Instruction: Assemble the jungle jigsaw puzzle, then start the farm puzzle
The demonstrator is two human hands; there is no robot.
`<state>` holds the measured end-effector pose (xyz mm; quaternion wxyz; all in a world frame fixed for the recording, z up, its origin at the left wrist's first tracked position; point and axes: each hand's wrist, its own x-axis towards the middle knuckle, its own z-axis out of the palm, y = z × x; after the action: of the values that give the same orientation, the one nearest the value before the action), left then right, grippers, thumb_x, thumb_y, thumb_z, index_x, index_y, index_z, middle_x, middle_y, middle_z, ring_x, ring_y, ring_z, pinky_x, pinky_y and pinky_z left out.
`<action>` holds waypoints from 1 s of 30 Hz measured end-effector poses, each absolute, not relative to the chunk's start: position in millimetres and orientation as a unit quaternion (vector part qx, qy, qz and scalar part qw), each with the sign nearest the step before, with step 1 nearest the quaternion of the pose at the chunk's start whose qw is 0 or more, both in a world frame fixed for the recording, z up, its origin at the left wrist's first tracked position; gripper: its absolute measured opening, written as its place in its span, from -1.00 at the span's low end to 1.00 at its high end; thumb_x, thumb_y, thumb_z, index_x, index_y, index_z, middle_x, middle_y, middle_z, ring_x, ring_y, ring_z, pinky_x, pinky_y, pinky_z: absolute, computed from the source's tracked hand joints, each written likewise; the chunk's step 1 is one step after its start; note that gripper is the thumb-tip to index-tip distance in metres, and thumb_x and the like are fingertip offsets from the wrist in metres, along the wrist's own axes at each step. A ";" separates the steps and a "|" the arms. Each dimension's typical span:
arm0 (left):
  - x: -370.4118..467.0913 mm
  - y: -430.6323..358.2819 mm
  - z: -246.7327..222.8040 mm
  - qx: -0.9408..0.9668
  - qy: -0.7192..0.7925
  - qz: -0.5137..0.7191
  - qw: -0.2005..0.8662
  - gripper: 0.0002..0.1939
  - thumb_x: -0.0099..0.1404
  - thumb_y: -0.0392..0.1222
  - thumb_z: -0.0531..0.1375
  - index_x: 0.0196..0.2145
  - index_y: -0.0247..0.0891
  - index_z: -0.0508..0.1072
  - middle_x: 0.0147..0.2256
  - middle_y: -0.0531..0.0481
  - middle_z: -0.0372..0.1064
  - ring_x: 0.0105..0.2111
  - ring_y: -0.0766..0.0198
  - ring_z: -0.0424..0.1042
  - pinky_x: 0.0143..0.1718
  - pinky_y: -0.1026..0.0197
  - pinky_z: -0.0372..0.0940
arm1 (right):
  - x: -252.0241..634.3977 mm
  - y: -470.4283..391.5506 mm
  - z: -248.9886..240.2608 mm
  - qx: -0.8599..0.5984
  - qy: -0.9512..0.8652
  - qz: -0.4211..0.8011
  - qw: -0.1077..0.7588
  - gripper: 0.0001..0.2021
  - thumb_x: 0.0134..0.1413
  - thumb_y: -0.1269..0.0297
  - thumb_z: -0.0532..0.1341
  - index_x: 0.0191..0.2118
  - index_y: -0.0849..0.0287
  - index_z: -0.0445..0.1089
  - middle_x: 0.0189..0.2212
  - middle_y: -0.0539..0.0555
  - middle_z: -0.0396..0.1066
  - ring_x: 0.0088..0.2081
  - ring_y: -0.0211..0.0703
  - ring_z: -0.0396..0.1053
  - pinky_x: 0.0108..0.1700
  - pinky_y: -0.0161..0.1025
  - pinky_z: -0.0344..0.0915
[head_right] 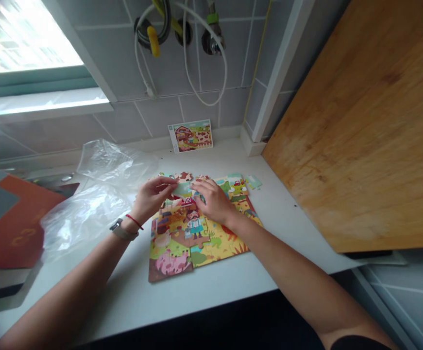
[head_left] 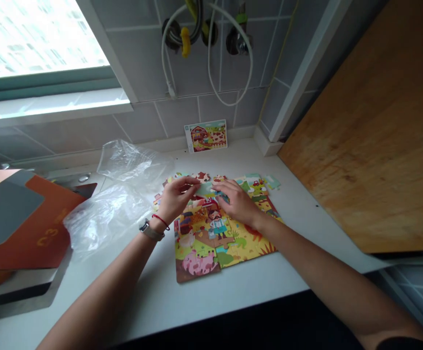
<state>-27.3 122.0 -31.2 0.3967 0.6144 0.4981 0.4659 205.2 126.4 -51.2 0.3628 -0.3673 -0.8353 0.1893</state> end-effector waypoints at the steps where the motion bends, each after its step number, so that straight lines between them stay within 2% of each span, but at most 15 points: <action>1: -24.6 127.7 -30.5 0.608 0.496 0.455 0.420 -0.67 0.27 0.07 0.36 -0.22 -0.26 0.58 -0.24 -0.09 0.61 -0.40 0.24 0.60 -0.41 0.20 0.59 | 205.5 124.6 -53.7 -0.371 -0.839 0.186 0.351 -0.68 0.28 0.42 0.21 0.08 0.10 0.55 0.03 0.18 0.57 0.13 0.07 0.42 0.25 0.17 0.36; 4: -17.9 141.9 -33.9 0.614 0.500 0.417 0.446 -0.66 0.24 0.07 0.38 -0.23 -0.26 0.55 -0.20 -0.10 0.60 -0.43 0.27 0.58 -0.46 0.23 0.56 | 209.2 123.7 -59.0 -0.393 -0.847 0.159 0.321 -0.78 0.26 0.38 0.26 -0.05 0.13 0.60 0.06 0.22 0.55 0.24 0.14 0.34 0.30 0.22 0.32; 7: -13.5 147.5 -41.6 0.644 0.505 0.402 0.411 -0.70 0.25 0.05 0.34 -0.27 -0.26 0.54 -0.23 -0.09 0.59 -0.40 0.26 0.57 -0.43 0.23 0.54 | 213.6 126.8 -60.2 -0.407 -0.851 0.138 0.302 -0.81 0.27 0.37 0.26 -0.09 0.16 0.62 0.12 0.24 0.52 0.29 0.17 0.30 0.35 0.24 0.27; 10: -10.1 146.2 -47.1 0.669 0.499 0.407 0.371 -0.75 0.27 0.01 0.31 -0.30 -0.25 0.52 -0.29 -0.07 0.59 -0.34 0.21 0.59 -0.31 0.19 0.54 | 216.9 130.7 -60.8 -0.437 -0.835 0.147 0.300 -0.65 0.26 0.43 0.22 0.11 0.20 0.55 0.15 0.24 0.52 0.28 0.15 0.34 0.36 0.23 0.28; 13: -7.5 143.9 -47.9 0.690 0.496 0.410 0.332 -0.80 0.31 -0.04 0.26 -0.30 -0.24 0.52 -0.33 -0.04 0.59 -0.33 0.20 0.59 -0.32 0.21 0.50 | 218.8 133.5 -62.6 -0.452 -0.821 0.162 0.309 -0.48 0.26 0.48 0.17 0.32 0.23 0.37 0.25 0.24 0.44 0.35 0.14 0.27 0.40 0.23 0.24; 19: -10.6 146.4 -46.3 0.737 0.508 0.386 0.221 -0.90 0.35 -0.17 0.23 -0.30 -0.19 0.54 -0.34 0.02 0.59 -0.38 0.24 0.54 -0.28 0.18 0.43 | 218.2 134.7 -61.6 -0.408 -0.838 0.181 0.315 -0.39 0.30 0.41 0.20 0.43 0.05 0.24 0.37 0.14 0.30 0.44 0.08 0.15 0.47 0.22 0.12; 21: -14.1 148.8 -46.5 0.760 0.499 0.366 0.199 -0.91 0.35 -0.21 0.23 -0.28 -0.17 0.56 -0.33 0.01 0.60 -0.35 0.23 0.54 -0.25 0.17 0.44 | 217.4 134.8 -61.4 -0.405 -0.842 0.176 0.311 -0.41 0.30 0.43 0.21 0.41 0.05 0.27 0.38 0.13 0.29 0.44 0.09 0.15 0.47 0.23 0.12; 25: -20.9 154.1 -48.0 0.800 0.474 0.328 0.165 -0.88 0.39 -0.22 0.23 -0.22 -0.15 0.61 -0.25 -0.04 0.61 -0.24 0.16 0.55 -0.14 0.11 0.46 | 216.2 134.9 -64.3 -0.405 -0.844 0.174 0.304 -0.53 0.30 0.42 0.23 0.29 0.01 0.44 0.29 0.11 0.41 0.40 0.12 0.22 0.42 0.29 0.20; 30: -23.8 157.3 -51.2 0.832 0.445 0.300 0.140 -0.81 0.46 -0.22 0.18 -0.18 -0.14 0.63 -0.21 -0.06 0.60 -0.18 0.14 0.52 -0.04 0.07 0.44 | 215.9 133.9 -66.4 -0.406 -0.846 0.166 0.302 -0.57 0.28 0.42 0.26 0.22 -0.02 0.50 0.28 0.08 0.42 0.38 0.11 0.25 0.41 0.29 0.23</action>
<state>-23.8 157.3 -51.2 0.1404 0.8319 0.4449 0.3005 215.9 133.9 -66.4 0.3025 -0.4058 -0.8464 0.1658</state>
